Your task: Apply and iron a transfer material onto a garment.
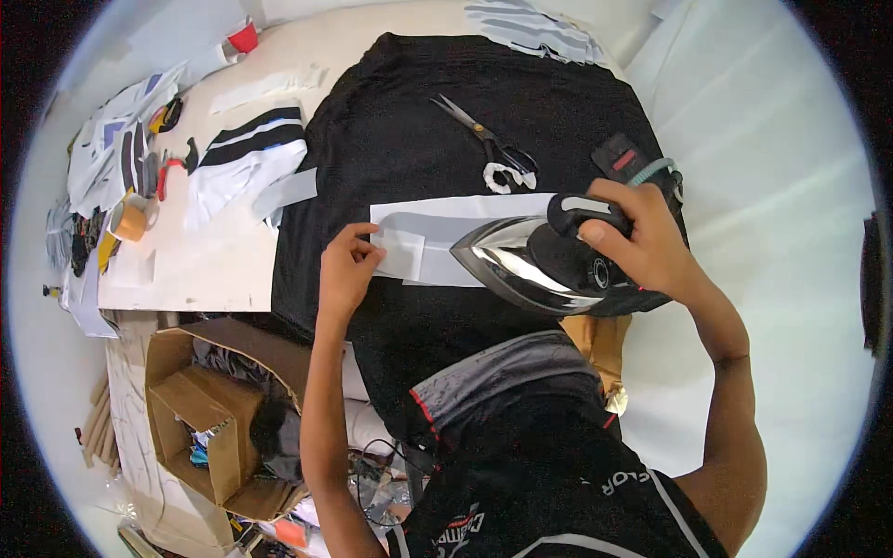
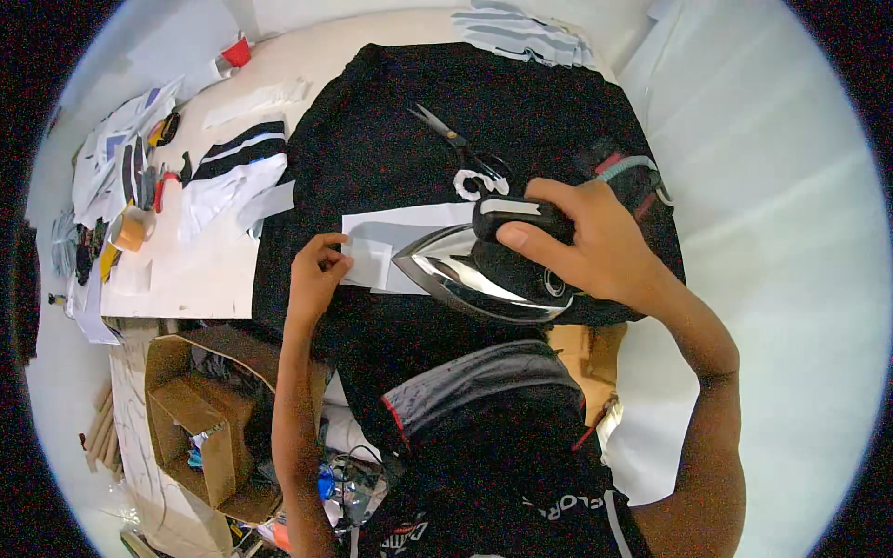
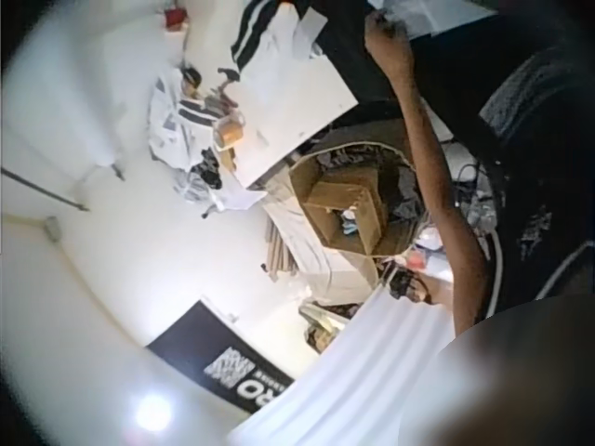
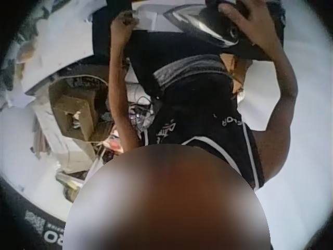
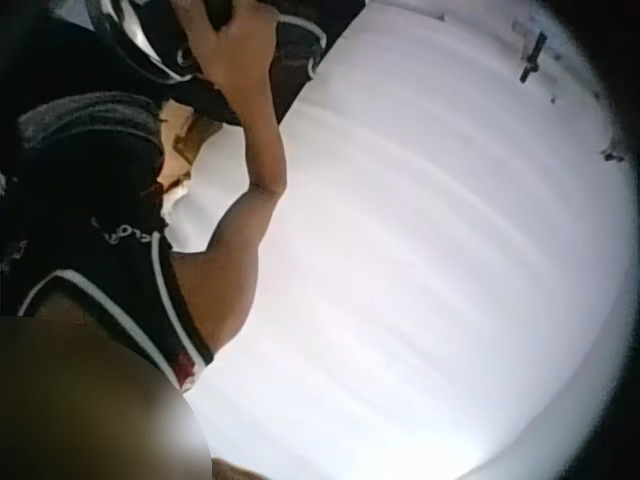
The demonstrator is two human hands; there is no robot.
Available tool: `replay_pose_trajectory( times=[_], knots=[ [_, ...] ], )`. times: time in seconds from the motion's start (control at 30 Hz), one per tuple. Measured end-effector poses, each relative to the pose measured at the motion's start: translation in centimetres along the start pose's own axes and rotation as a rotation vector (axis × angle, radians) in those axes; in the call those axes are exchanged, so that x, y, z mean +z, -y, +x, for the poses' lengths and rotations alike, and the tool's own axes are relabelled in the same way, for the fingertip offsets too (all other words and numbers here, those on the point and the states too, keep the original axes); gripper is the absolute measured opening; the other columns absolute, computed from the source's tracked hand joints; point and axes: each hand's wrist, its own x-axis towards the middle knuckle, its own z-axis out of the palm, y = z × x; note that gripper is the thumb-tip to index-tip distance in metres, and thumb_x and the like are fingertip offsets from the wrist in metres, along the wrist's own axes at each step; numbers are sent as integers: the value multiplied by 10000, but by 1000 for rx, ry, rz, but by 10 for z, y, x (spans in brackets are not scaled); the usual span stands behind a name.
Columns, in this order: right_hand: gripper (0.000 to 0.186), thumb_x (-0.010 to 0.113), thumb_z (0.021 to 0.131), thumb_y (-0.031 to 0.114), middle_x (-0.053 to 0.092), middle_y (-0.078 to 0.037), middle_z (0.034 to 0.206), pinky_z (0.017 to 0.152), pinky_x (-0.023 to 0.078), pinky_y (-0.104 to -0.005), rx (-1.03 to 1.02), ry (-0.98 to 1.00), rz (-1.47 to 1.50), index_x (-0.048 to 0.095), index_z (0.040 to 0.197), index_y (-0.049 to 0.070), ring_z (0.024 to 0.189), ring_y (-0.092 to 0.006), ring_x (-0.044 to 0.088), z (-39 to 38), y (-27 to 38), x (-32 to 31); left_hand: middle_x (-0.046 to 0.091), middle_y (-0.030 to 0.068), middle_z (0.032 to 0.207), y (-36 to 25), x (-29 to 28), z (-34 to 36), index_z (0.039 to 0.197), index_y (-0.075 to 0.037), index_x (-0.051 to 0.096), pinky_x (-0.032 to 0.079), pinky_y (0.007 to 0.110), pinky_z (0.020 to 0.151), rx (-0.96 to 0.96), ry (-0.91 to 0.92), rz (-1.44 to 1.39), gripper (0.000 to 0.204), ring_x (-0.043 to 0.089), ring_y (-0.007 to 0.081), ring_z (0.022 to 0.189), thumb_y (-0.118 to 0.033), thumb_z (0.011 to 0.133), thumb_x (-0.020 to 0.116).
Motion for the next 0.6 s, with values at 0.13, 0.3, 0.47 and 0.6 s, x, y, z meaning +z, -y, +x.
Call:
replay_pose_trajectory(
  times=[0.13,0.3,0.47,0.6],
  knots=[
    [342,627,877,328,408,-84,610,543,335,-316,11,30,15,559,837,-5,572,-168,374,8,5,0,639,40,752,0,-7,-2,1123,-29,629,425,242,584,-37,18,13,316,539,87,647,6,813,678],
    [362,627,890,354,421,-94,604,548,343,-320,-39,31,-34,574,864,-3,565,-174,397,21,15,3,635,38,743,1,-7,-3,1124,-34,632,434,238,590,-67,14,6,324,561,87,664,17,808,681],
    [417,641,895,408,472,-118,601,550,378,-323,-66,-10,-102,615,925,-6,547,-181,467,33,20,11,660,80,747,5,-1,-7,1082,-15,649,454,270,596,-16,-60,10,304,571,114,636,-21,782,699],
    [483,650,881,472,516,-137,604,547,387,-331,-71,44,-156,635,969,-3,558,-210,529,53,23,22,652,80,753,6,-2,-8,1087,-19,650,461,274,601,54,-81,42,305,569,116,650,-9,784,689]
  ],
)
